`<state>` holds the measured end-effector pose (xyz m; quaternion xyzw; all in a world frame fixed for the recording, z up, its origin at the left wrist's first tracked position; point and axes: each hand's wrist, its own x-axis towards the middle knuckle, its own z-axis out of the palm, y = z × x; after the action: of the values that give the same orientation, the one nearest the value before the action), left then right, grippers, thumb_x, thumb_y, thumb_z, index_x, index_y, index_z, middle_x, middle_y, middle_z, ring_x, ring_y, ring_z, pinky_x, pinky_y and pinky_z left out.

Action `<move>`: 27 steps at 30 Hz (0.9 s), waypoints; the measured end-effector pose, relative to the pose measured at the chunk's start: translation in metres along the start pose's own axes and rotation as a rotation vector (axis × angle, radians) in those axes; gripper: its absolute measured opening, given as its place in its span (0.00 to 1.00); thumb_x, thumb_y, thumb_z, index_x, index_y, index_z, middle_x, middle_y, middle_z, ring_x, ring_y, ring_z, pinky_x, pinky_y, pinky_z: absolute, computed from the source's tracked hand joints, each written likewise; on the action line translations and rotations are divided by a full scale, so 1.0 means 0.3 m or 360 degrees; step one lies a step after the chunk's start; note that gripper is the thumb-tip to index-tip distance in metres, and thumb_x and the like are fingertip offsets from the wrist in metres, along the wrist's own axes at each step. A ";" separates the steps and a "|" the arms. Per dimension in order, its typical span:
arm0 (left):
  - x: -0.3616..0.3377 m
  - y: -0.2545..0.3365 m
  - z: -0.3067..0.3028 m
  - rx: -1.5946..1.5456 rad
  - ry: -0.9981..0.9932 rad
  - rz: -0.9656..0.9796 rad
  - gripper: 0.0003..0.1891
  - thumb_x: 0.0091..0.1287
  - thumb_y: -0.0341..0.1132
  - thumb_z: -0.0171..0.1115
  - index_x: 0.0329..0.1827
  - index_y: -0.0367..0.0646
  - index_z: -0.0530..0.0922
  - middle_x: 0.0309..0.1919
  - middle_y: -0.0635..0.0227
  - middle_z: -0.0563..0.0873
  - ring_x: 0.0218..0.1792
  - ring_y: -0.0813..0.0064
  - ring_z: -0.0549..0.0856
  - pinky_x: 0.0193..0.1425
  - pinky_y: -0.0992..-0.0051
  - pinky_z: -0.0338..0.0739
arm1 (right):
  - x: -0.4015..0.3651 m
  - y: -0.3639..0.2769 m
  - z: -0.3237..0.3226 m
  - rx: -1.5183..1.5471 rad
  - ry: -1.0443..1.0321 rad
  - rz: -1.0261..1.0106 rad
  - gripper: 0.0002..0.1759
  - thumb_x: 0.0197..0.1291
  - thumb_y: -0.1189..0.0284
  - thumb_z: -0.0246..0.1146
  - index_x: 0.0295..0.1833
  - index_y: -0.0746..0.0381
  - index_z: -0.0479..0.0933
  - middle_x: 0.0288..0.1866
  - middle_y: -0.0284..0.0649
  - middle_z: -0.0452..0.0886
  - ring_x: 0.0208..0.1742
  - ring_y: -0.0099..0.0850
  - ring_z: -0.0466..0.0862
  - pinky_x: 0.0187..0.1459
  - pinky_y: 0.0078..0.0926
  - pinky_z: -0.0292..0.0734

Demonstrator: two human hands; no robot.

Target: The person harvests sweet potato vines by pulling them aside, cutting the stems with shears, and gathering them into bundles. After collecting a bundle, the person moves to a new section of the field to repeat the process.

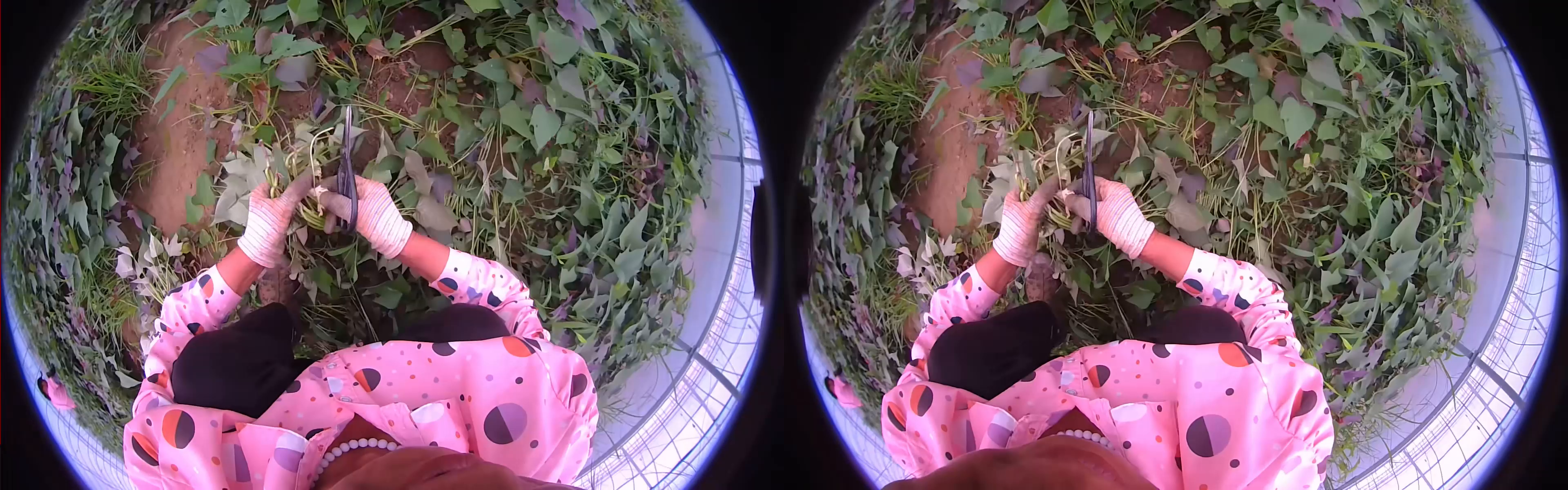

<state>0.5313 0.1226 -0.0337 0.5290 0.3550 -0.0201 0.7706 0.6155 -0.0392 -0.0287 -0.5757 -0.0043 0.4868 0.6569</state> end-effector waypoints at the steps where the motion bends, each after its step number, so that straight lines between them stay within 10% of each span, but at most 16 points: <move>1: 0.004 -0.008 -0.033 -0.0016 0.0062 0.0080 0.20 0.64 0.38 0.68 0.53 0.35 0.78 0.44 0.65 0.86 0.40 0.78 0.84 0.48 0.76 0.78 | 0.010 -0.011 -0.016 -0.0076 -0.0067 -0.0059 0.15 0.63 0.66 0.62 0.46 0.69 0.77 0.32 0.37 0.84 0.24 0.21 0.80 0.31 0.17 0.73; 5: -0.020 0.169 -0.104 -0.0186 0.0220 0.0148 0.18 0.68 0.46 0.60 0.47 0.37 0.78 0.36 0.64 0.86 0.40 0.72 0.85 0.47 0.73 0.80 | 0.250 -0.067 -0.348 -0.0501 0.0164 -0.0337 0.28 0.66 0.49 0.58 0.48 0.67 0.77 0.35 0.39 0.85 0.21 0.19 0.76 0.25 0.14 0.69; 11: 0.013 0.213 -0.177 0.0028 0.0220 0.0147 0.10 0.67 0.40 0.61 0.36 0.43 0.75 0.21 0.75 0.73 0.21 0.79 0.73 0.30 0.77 0.72 | 0.394 -0.172 -0.851 -0.0625 0.0865 0.0563 0.43 0.49 0.28 0.56 0.39 0.62 0.80 0.24 0.39 0.83 0.15 0.24 0.76 0.14 0.23 0.62; 27: 0.109 0.083 -0.006 0.0601 -0.0204 -0.0034 0.14 0.61 0.39 0.69 0.38 0.36 0.82 0.26 0.73 0.82 0.26 0.84 0.78 0.31 0.79 0.72 | 0.539 -0.139 -0.951 -0.0789 0.0977 0.0458 0.39 0.56 0.31 0.53 0.35 0.59 0.81 0.17 0.30 0.77 0.12 0.21 0.70 0.14 0.21 0.59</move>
<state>0.5650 0.1463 -0.0328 0.6579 0.3007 -0.1281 0.6785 0.8885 -0.1440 -0.1828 -0.8295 0.1551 0.3636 0.3946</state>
